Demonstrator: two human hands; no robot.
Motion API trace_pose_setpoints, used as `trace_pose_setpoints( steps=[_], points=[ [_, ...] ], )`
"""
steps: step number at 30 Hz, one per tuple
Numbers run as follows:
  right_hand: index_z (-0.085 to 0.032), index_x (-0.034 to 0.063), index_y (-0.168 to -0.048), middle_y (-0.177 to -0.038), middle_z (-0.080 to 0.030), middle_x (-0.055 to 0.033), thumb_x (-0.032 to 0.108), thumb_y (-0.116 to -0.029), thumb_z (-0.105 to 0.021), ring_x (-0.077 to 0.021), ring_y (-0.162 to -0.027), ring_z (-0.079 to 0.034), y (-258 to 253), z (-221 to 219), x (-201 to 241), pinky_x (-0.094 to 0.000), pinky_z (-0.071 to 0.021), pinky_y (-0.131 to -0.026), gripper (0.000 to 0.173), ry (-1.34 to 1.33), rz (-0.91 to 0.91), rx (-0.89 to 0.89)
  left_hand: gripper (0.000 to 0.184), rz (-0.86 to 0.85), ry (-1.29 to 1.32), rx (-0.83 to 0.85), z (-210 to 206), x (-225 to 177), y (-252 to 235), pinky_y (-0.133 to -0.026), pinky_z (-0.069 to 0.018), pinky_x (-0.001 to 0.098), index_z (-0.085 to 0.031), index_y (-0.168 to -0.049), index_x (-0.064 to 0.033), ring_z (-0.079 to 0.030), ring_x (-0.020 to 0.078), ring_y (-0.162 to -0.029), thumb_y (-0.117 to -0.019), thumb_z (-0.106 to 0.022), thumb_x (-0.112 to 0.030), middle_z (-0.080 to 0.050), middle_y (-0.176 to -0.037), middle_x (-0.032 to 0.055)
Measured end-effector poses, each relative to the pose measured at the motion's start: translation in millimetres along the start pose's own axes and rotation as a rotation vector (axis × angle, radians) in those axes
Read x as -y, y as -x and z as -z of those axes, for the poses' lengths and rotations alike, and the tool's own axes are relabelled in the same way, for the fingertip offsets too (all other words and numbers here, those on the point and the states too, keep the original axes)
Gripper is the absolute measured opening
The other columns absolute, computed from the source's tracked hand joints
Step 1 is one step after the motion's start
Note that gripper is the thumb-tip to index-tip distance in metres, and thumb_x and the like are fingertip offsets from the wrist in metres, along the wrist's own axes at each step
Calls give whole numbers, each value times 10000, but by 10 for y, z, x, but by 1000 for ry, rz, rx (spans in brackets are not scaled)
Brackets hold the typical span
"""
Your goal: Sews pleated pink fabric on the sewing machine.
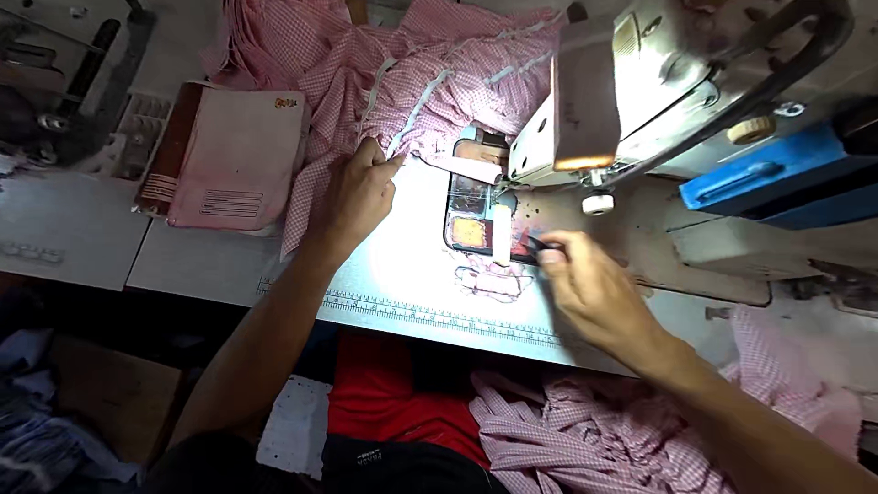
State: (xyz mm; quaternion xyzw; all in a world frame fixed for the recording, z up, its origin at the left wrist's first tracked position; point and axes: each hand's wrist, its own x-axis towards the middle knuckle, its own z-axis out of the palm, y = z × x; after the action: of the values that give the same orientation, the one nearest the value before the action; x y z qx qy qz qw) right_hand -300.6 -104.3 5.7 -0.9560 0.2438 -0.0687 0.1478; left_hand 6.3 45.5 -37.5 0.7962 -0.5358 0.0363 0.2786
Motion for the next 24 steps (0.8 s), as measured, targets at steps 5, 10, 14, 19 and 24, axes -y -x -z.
trace_pose_setpoints(
  steps=[5,10,14,19,24],
  points=[
    [-658,82,-1184,-1000,-616,-166,305,-1054,-549,-335,-656,-641,-723,-336,770,-495,-497,-485,280,93,159,-61,400,-19,-7,-35,-4,6,-4,-738,-526,324,-712,-1309,-76,-613,234,-834,-958,-525,-32,-609,-1022,154],
    [-686,79,-1116,-1001,-656,-157,226,-1053,-498,-351,-628,-644,-1304,-758,986,-503,-483,-476,247,159,142,-163,397,-20,-16,-63,-10,42,2,-754,-530,357,-720,-1298,-79,-619,248,-843,-950,-534,-33,-617,-1008,154],
    [-654,106,-1132,-1007,-635,-127,280,-1071,-507,-316,-674,-649,-692,-528,571,-491,-494,-484,236,146,179,-111,417,16,-33,4,37,75,5,-750,-534,362,-727,-1303,-137,-628,238,-863,-938,-541,-51,-618,-1035,138],
    [-709,65,-1236,-1086,-693,-235,379,-1079,-484,-436,-909,-697,115,-25,-681,-606,-559,-728,417,264,-25,-175,191,-86,124,443,368,-469,481,-764,-558,457,-792,-1038,-134,-663,252,-902,-886,-676,-138,-671,-926,86],
    [-719,70,-1251,-1342,-592,-285,418,-1060,-482,-546,-1236,-511,226,144,-609,-703,-376,-1027,462,243,-23,-219,128,-400,411,1030,677,-1098,1277,-644,-553,510,-746,-1013,-99,-686,311,-756,-894,-705,-122,-683,-835,118]
  ],
)
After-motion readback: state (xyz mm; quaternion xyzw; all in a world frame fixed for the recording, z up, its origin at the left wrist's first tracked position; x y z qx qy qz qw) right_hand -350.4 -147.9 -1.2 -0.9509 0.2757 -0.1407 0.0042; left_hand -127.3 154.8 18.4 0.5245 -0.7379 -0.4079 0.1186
